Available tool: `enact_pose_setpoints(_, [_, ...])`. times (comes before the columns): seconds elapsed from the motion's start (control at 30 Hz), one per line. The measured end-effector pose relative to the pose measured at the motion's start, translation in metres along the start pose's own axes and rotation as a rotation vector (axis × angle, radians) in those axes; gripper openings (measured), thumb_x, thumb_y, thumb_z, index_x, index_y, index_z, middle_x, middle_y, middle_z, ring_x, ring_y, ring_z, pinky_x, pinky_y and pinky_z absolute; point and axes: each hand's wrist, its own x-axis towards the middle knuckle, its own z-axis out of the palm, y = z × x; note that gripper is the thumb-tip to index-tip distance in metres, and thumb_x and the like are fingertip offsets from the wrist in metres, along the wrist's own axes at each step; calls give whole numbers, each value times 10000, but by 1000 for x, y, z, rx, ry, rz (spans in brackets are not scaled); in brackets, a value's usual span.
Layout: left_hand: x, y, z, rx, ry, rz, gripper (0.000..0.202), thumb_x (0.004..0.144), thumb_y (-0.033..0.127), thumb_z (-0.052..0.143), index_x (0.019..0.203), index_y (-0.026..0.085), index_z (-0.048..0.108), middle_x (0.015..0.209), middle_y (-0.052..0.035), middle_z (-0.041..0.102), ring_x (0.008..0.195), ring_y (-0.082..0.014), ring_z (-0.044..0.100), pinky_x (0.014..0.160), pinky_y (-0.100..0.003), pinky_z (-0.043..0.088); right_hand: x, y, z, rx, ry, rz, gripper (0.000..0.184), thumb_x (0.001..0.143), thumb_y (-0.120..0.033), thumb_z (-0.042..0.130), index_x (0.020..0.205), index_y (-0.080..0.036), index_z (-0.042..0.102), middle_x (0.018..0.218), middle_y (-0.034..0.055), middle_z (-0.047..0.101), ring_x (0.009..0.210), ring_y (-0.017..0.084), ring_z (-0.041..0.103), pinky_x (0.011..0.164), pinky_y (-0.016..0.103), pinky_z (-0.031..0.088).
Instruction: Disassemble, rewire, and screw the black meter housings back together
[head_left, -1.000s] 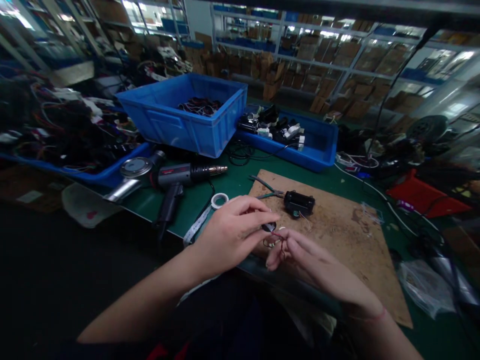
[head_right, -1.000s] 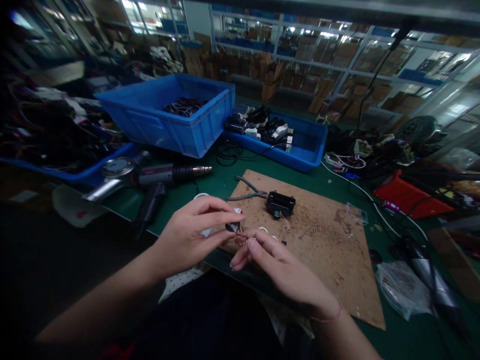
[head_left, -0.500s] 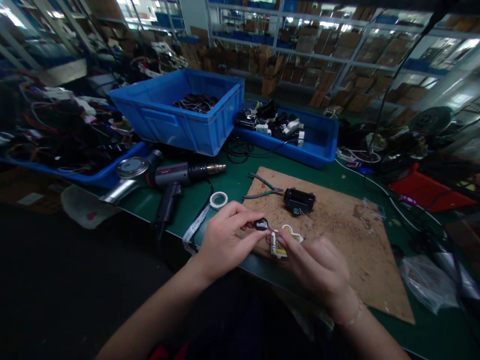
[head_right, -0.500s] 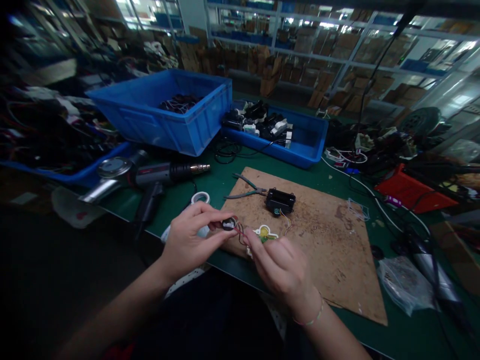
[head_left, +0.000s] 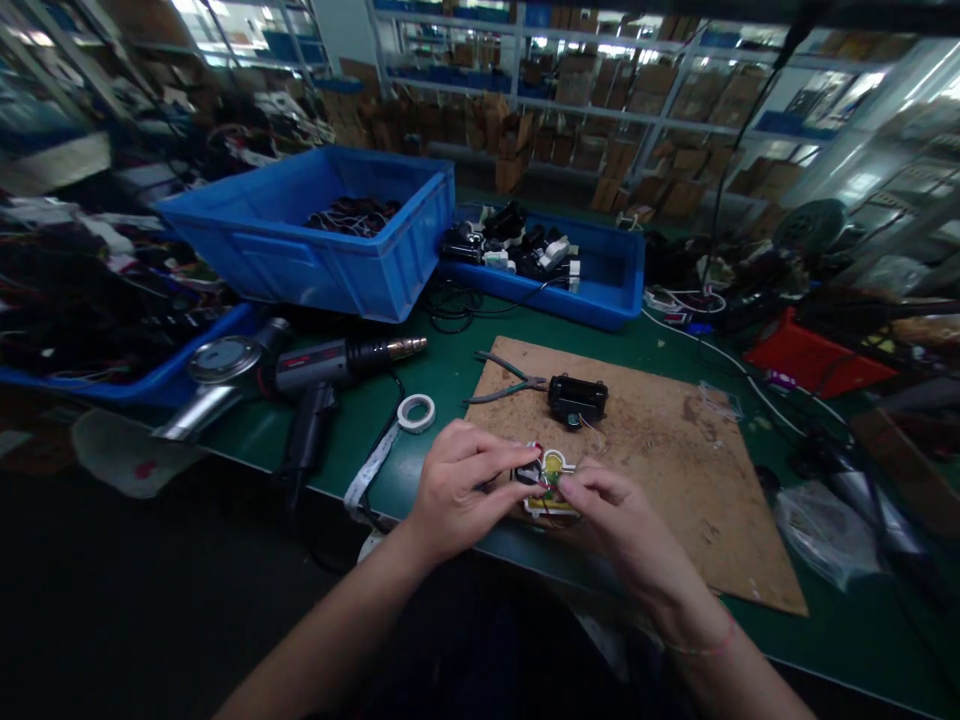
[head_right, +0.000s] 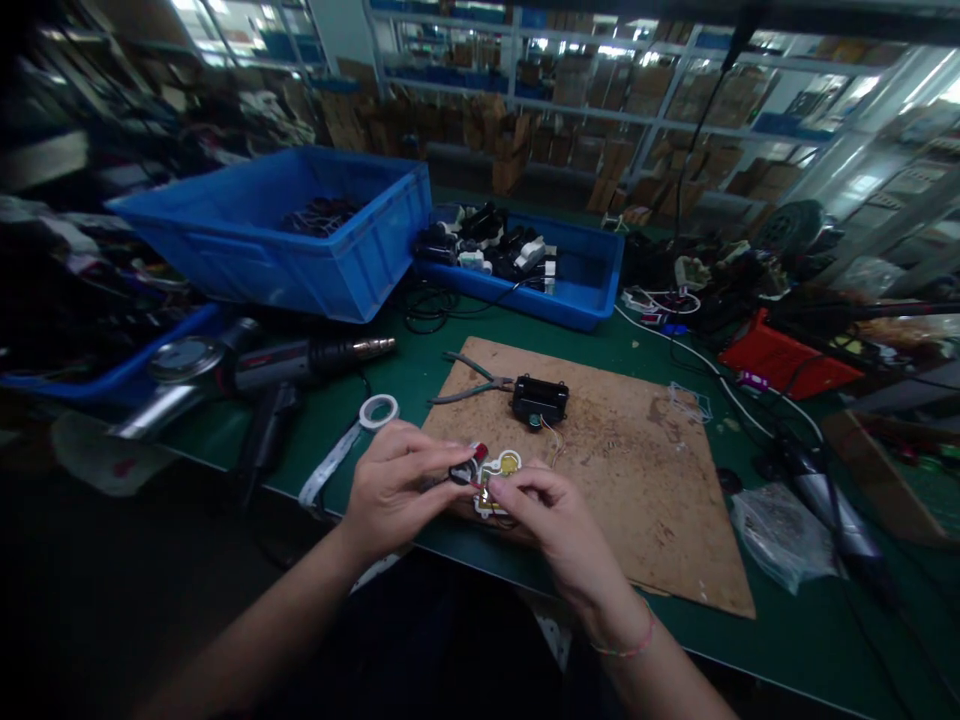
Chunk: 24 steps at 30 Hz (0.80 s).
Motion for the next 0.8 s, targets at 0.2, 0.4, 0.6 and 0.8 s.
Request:
enact_pose_setpoints(0.2, [6,-2,22,-197,-9,-179,329,731,346,865,1039,272,774,853,-26,713,776,-165,626,719,-315,513,4,6,-11,-223,267,-233,254,778,-448,798,758,-199,755,664,-5,539,613,129,482,556,260,406])
enact_pose_setpoints(0.4, [18,-16,53,-507,-87,-374,328,732,335,861,1024,213,775,885,-37,681,787,-152,625,703,-275,514,22,14,-14,128,230,-78,469,754,-500,806,1086,-203,657,749,-9,652,670,152,622,639,275,512])
enact_pose_setpoints(0.6, [40,-22,59,-582,-173,-367,320,748,352,846,1031,219,779,914,-46,675,879,-177,641,811,-312,525,26,9,-20,115,176,-119,380,831,-497,740,1063,-207,660,976,46,735,857,182,686,764,299,554])
enact_pose_setpoints(0.8, [80,-73,65,-350,-440,-279,796,742,383,840,1453,275,499,1407,-121,533,1238,-270,573,987,-404,517,49,10,-35,61,383,-145,458,803,-510,757,1076,-154,663,1018,89,754,917,200,711,848,335,568])
